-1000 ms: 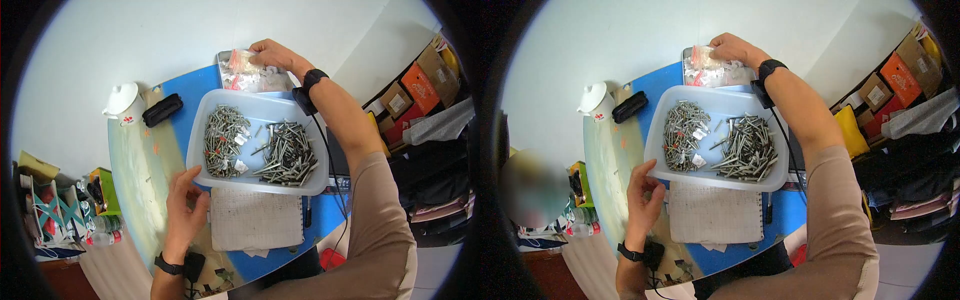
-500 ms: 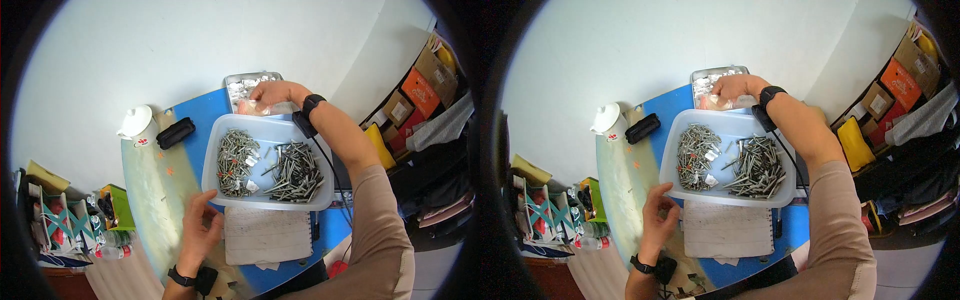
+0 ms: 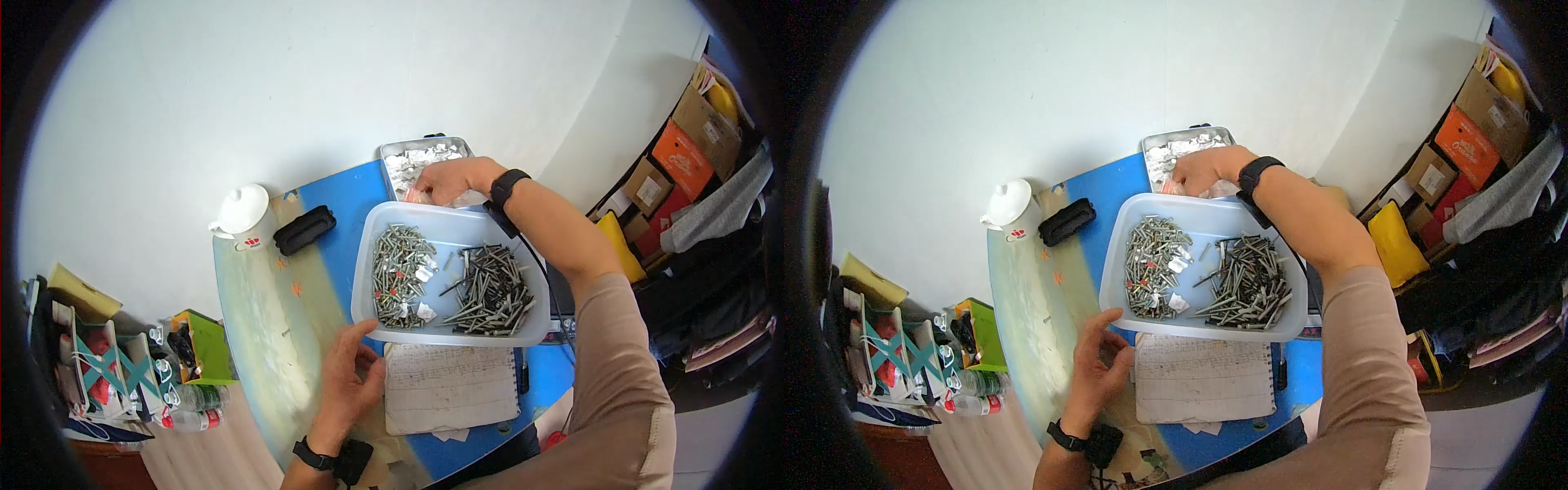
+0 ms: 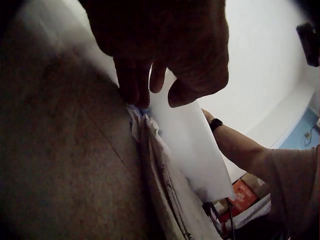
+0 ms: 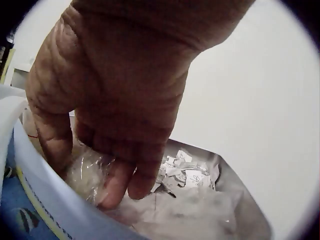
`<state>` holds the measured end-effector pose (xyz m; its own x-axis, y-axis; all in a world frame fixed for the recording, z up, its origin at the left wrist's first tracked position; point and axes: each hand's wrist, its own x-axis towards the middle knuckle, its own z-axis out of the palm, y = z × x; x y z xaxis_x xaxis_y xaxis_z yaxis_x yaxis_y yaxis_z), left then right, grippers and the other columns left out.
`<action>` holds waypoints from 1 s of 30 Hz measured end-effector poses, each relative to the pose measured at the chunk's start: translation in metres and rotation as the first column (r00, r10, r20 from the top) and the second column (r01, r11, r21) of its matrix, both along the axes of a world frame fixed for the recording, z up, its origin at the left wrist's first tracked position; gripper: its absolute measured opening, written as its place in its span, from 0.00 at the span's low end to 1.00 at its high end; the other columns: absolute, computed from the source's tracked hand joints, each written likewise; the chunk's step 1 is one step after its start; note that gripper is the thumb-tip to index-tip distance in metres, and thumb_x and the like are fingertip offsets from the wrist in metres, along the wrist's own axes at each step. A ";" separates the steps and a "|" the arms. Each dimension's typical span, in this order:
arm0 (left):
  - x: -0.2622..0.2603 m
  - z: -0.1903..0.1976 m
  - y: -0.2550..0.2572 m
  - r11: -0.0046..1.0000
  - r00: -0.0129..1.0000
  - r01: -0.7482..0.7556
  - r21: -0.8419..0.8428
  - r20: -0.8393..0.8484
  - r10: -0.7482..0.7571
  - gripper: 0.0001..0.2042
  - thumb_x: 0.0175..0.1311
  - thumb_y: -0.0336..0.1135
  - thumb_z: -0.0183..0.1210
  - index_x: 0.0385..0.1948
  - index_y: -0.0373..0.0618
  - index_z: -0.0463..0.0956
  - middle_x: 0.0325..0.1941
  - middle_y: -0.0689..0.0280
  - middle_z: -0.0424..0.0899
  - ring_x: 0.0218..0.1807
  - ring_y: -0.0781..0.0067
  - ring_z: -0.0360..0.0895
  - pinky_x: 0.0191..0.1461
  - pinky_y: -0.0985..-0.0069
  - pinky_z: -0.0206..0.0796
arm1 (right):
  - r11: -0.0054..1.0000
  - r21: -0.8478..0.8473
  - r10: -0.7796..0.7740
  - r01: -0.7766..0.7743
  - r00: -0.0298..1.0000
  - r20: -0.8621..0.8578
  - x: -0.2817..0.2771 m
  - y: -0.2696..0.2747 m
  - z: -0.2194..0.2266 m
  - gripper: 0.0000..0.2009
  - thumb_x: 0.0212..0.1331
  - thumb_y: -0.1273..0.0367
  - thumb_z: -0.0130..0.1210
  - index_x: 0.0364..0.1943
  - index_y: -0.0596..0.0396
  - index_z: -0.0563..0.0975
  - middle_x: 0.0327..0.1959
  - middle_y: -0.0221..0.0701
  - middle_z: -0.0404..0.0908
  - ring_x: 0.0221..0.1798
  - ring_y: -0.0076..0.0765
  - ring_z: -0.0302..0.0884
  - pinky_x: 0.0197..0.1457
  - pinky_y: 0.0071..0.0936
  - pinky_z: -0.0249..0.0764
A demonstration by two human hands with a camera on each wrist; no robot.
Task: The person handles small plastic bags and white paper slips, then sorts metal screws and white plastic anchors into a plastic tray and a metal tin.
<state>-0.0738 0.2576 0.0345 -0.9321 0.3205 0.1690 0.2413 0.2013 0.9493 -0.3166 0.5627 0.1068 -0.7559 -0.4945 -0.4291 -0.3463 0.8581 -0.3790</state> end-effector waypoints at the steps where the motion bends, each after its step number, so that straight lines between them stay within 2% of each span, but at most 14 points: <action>1: 0.000 -0.001 0.000 1.000 1.000 -0.003 0.008 0.006 0.003 0.28 0.51 0.16 0.58 0.58 0.44 0.69 0.49 0.61 0.74 0.36 0.73 0.77 0.39 0.78 0.72 | 0.998 0.032 0.054 -0.052 0.995 -0.079 0.002 -0.002 0.003 0.13 0.42 0.71 0.57 0.35 0.63 0.79 0.25 0.37 0.79 0.29 0.34 0.73 0.33 0.35 0.68; 8: 0.001 -0.002 0.000 1.000 1.000 -0.006 0.010 0.025 0.005 0.28 0.51 0.17 0.58 0.58 0.44 0.69 0.49 0.62 0.73 0.36 0.73 0.77 0.39 0.78 0.72 | 0.996 0.070 0.069 -0.061 0.991 -0.117 -0.007 0.013 0.002 0.14 0.42 0.71 0.56 0.35 0.66 0.78 0.29 0.41 0.80 0.33 0.37 0.75 0.38 0.37 0.69; 10: 0.001 0.001 0.000 1.000 1.000 -0.004 -0.025 0.006 0.004 0.29 0.51 0.16 0.58 0.59 0.44 0.68 0.48 0.62 0.73 0.37 0.73 0.77 0.41 0.77 0.72 | 0.997 -0.064 0.047 -0.054 0.994 -0.102 -0.006 0.020 0.001 0.16 0.44 0.71 0.56 0.40 0.64 0.78 0.33 0.40 0.81 0.37 0.37 0.76 0.43 0.36 0.71; 11: 0.001 0.000 0.000 1.000 1.000 -0.002 -0.027 0.007 0.003 0.29 0.51 0.16 0.58 0.59 0.44 0.68 0.48 0.62 0.73 0.37 0.73 0.77 0.41 0.77 0.72 | 0.996 -0.065 0.046 -0.053 0.994 -0.101 -0.005 0.023 -0.001 0.16 0.44 0.71 0.56 0.40 0.64 0.78 0.33 0.40 0.81 0.37 0.37 0.76 0.43 0.36 0.71; 13: 0.001 -0.003 0.001 0.998 1.000 -0.020 -0.065 0.001 0.020 0.29 0.53 0.18 0.58 0.61 0.48 0.66 0.32 0.65 0.77 0.35 0.75 0.76 0.41 0.78 0.70 | 0.979 -0.203 -0.046 0.034 0.998 -0.053 -0.001 0.025 -0.002 0.20 0.45 0.71 0.58 0.46 0.61 0.78 0.40 0.36 0.81 0.43 0.36 0.76 0.51 0.33 0.72; 17: 0.002 -0.001 0.001 0.999 0.999 -0.018 -0.042 0.036 0.019 0.30 0.53 0.18 0.58 0.61 0.47 0.66 0.33 0.64 0.77 0.36 0.75 0.76 0.42 0.77 0.70 | 0.959 -0.282 -0.017 0.014 1.000 -0.008 -0.004 0.027 0.003 0.25 0.46 0.69 0.61 0.53 0.59 0.76 0.46 0.34 0.81 0.49 0.34 0.76 0.58 0.30 0.70; 19: 0.001 -0.001 0.000 0.996 1.000 -0.009 -0.083 0.021 0.011 0.30 0.53 0.18 0.58 0.62 0.47 0.65 0.34 0.64 0.78 0.37 0.74 0.76 0.43 0.76 0.70 | 0.977 -0.207 0.024 -0.046 0.994 -0.104 -0.004 0.026 0.012 0.25 0.46 0.69 0.63 0.54 0.58 0.76 0.50 0.34 0.80 0.51 0.33 0.76 0.59 0.31 0.69; 20: 0.002 0.000 0.000 0.996 1.000 -0.004 -0.085 0.025 0.006 0.30 0.53 0.18 0.58 0.62 0.47 0.65 0.34 0.64 0.78 0.37 0.74 0.76 0.43 0.76 0.70 | 0.977 -0.210 0.020 -0.040 0.995 -0.100 -0.003 0.026 0.011 0.25 0.46 0.69 0.63 0.54 0.58 0.76 0.50 0.34 0.80 0.51 0.33 0.76 0.59 0.31 0.69; 22: 0.003 0.003 0.000 0.990 0.997 -0.031 -0.135 0.063 0.039 0.29 0.51 0.17 0.59 0.59 0.41 0.68 0.44 0.59 0.75 0.38 0.69 0.78 0.43 0.75 0.72 | 0.958 -0.256 0.090 -0.130 0.983 -0.160 0.000 0.024 0.007 0.23 0.48 0.66 0.64 0.50 0.59 0.78 0.49 0.38 0.81 0.50 0.37 0.77 0.57 0.32 0.71; 23: 0.003 0.004 0.000 0.990 0.997 -0.027 -0.136 0.065 0.036 0.29 0.51 0.17 0.59 0.59 0.41 0.68 0.44 0.59 0.75 0.38 0.69 0.78 0.43 0.75 0.72 | 0.958 -0.257 0.086 -0.125 0.984 -0.158 0.000 0.023 0.005 0.23 0.48 0.66 0.64 0.50 0.59 0.78 0.49 0.38 0.81 0.50 0.37 0.77 0.57 0.32 0.71; 25: 0.004 0.003 0.000 0.988 0.999 -0.039 -0.153 0.015 0.042 0.29 0.50 0.18 0.60 0.59 0.40 0.67 0.42 0.58 0.75 0.38 0.67 0.78 0.43 0.73 0.72 | 0.980 -0.155 0.102 -0.127 0.982 -0.161 0.004 0.016 0.004 0.19 0.50 0.63 0.63 0.45 0.60 0.80 0.43 0.43 0.83 0.45 0.42 0.80 0.51 0.35 0.74; 26: 0.004 -0.001 -0.001 0.988 0.999 -0.033 -0.153 0.021 0.037 0.29 0.50 0.18 0.60 0.59 0.40 0.67 0.42 0.58 0.75 0.38 0.67 0.78 0.43 0.73 0.72 | 0.993 -0.068 0.084 -0.101 0.973 -0.215 0.007 0.011 0.004 0.20 0.50 0.57 0.62 0.39 0.62 0.81 0.36 0.47 0.83 0.41 0.48 0.81 0.44 0.39 0.74; 27: 0.005 -0.005 -0.003 0.988 0.999 -0.041 -0.146 0.006 0.042 0.30 0.49 0.18 0.60 0.60 0.39 0.67 0.42 0.57 0.75 0.38 0.66 0.78 0.44 0.72 0.72 | 0.993 -0.067 0.080 -0.096 0.975 -0.209 0.009 0.008 0.006 0.20 0.50 0.57 0.62 0.39 0.62 0.81 0.36 0.47 0.83 0.41 0.48 0.81 0.44 0.39 0.74; 30: 0.005 -0.008 -0.002 0.986 0.999 -0.049 -0.157 -0.018 0.046 0.31 0.48 0.18 0.60 0.60 0.39 0.66 0.40 0.57 0.76 0.38 0.65 0.78 0.44 0.72 0.71 | 0.987 0.082 0.156 -0.137 0.931 -0.329 0.005 0.003 0.004 0.23 0.44 0.52 0.62 0.32 0.61 0.80 0.30 0.49 0.81 0.36 0.54 0.80 0.38 0.43 0.74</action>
<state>-0.0687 0.2552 0.0265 -0.9447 0.2996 0.1334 0.2412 0.3591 0.9016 -0.3118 0.5662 0.1105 -0.7811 -0.5930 -0.1957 -0.5677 0.8049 -0.1728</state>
